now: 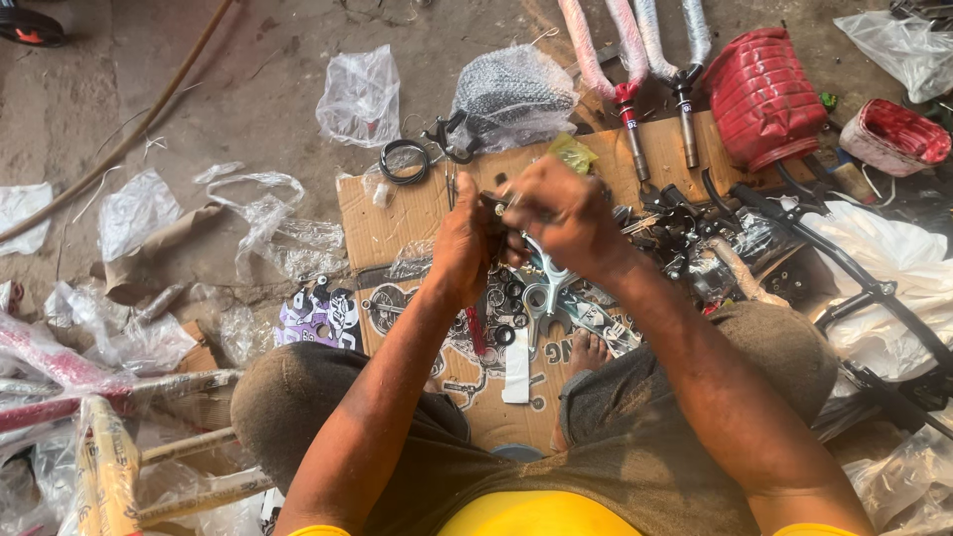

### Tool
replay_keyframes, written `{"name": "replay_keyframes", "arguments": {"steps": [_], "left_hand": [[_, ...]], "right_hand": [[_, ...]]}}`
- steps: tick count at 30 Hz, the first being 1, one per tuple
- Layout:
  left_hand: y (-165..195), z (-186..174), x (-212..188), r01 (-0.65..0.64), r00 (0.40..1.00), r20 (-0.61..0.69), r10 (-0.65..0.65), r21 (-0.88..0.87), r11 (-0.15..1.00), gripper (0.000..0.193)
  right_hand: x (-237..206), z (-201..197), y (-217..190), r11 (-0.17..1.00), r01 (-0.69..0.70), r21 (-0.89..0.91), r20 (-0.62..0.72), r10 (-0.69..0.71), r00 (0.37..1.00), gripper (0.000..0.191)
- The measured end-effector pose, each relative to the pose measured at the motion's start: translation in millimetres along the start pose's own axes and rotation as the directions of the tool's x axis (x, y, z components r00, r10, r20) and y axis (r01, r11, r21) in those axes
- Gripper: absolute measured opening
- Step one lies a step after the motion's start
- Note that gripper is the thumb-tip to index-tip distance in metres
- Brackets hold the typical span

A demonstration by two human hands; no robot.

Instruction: The person sits on the floor and assembles bicycle parts by hand. They insert a bolt into a crank arm, tighten it with a nut, and then handle a bicycle fork, inspecting and adjusting its components.

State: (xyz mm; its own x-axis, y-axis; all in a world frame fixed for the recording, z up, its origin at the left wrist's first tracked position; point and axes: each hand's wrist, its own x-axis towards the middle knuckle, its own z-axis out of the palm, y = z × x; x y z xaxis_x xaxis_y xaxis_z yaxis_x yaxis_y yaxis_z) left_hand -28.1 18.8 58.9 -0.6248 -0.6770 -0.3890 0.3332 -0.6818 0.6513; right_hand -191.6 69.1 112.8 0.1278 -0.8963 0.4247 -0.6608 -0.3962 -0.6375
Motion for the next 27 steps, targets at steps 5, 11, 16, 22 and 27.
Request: {"name": "replay_keyframes", "arguments": {"steps": [5, 11, 16, 22, 27], "left_hand": [[2.7, 9.5, -10.3, 0.037, 0.996, 0.082, -0.025, -0.149, 0.988, 0.076], [-11.3, 7.9, -11.6, 0.084, 0.993, 0.094, -0.066, -0.21, 0.974, 0.076], [-22.7, 6.5, -2.7, 0.066, 0.996, -0.037, -0.076, -0.234, 0.97, 0.076], [-13.8, 11.9, -6.1, 0.091, 0.991, -0.084, -0.105, -0.156, 0.984, 0.072], [-11.9, 14.5, -9.0, 0.114, 0.986, -0.103, -0.128, -0.129, 0.985, 0.074]], "right_hand": [[5.8, 2.2, -11.3, 0.999, 0.047, 0.003, 0.07, -0.047, 0.996, 0.02], [3.8, -0.9, -11.5, 0.989, 0.138, -0.046, 0.091, -0.133, 0.987, 0.018], [2.1, 11.2, -12.4, 0.982, 0.093, -0.163, 0.006, -0.093, 0.996, 0.017], [7.5, 14.2, -3.4, 0.981, 0.167, -0.099, 0.059, -0.162, 0.985, 0.014], [4.1, 13.0, 0.5, 0.987, 0.161, -0.022, 0.082, -0.159, 0.984, 0.01]]}}
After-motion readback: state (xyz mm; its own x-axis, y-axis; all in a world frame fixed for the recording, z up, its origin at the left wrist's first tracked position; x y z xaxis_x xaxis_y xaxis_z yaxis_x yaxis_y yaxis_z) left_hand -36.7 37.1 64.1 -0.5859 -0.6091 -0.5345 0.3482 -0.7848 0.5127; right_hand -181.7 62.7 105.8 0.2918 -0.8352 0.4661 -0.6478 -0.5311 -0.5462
